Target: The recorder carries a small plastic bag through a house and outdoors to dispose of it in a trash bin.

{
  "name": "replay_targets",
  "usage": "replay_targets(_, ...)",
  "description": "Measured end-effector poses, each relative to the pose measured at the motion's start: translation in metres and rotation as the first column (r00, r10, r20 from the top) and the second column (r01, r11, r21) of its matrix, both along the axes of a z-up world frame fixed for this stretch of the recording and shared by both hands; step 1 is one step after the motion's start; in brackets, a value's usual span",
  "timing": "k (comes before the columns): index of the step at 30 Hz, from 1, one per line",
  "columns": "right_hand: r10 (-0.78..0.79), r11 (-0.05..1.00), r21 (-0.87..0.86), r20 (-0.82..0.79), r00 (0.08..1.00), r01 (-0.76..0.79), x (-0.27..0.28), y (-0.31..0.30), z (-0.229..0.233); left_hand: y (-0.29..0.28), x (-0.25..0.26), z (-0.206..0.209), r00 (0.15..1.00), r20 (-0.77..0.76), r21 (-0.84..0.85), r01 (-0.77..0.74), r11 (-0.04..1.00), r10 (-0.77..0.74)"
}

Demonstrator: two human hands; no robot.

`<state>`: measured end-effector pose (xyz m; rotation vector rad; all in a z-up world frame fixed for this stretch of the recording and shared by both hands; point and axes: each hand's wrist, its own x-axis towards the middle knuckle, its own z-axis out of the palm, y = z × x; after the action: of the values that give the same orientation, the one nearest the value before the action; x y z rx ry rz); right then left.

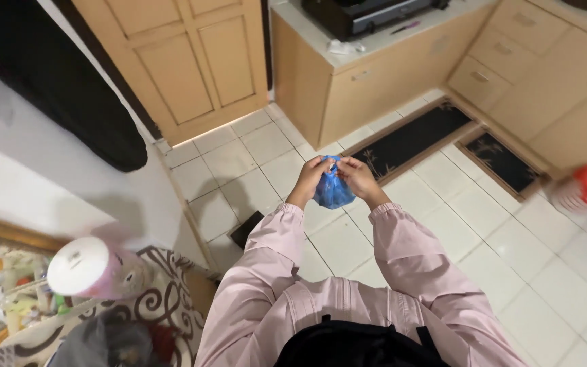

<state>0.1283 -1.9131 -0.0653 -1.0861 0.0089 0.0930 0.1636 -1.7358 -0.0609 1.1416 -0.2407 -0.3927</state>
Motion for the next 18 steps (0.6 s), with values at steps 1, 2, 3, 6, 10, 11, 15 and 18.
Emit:
replay_targets(1, 0.014, 1.000, 0.003, -0.001, 1.000, -0.014, 0.020, 0.002, -0.007, 0.002, 0.016, 0.000, 1.000, -0.001, 0.003, -0.014, 1.000, 0.014)
replay_targets(2, -0.002, 1.000, 0.000, -0.014, 1.000, 0.002, 0.040, 0.002, -0.013, 0.002, 0.032, 0.000, 0.999, -0.034, -0.024, -0.016, 1.000, 0.015)
replay_targets(3, -0.019, 1.000, -0.004, -0.028, 0.999, 0.019, 0.059, 0.002, -0.020, 0.002, 0.048, -0.001, 0.998, -0.068, -0.051, -0.018, 0.999, 0.015)
replay_targets(6, -0.002, 1.000, 0.018, -0.013, 1.000, 0.003, 0.125, 0.002, -0.030, -0.004, 0.118, -0.021, 0.995, -0.086, -0.043, -0.059, 0.997, 0.055)
replay_targets(10, -0.006, 1.000, -0.027, 0.021, 1.000, 0.007, 0.216, 0.002, -0.021, -0.003, 0.213, -0.027, 0.999, 0.029, -0.109, -0.029, 0.994, 0.032)
replay_targets(11, -0.016, 1.000, -0.011, -0.017, 1.000, 0.016, 0.247, -0.002, -0.029, -0.004, 0.241, -0.028, 0.998, 0.024, -0.065, -0.053, 0.997, 0.055)
replay_targets(15, 0.025, 1.000, -0.006, -0.027, 0.999, -0.025, 0.335, 0.011, -0.014, 0.009, 0.329, -0.021, 0.996, 0.042, -0.063, -0.075, 0.995, 0.078)
replay_targets(18, 0.044, 0.999, -0.006, -0.051, 0.998, -0.044, 0.405, 0.012, -0.038, 0.019, 0.377, 0.000, 0.995, -0.007, -0.007, -0.101, 0.995, 0.101)
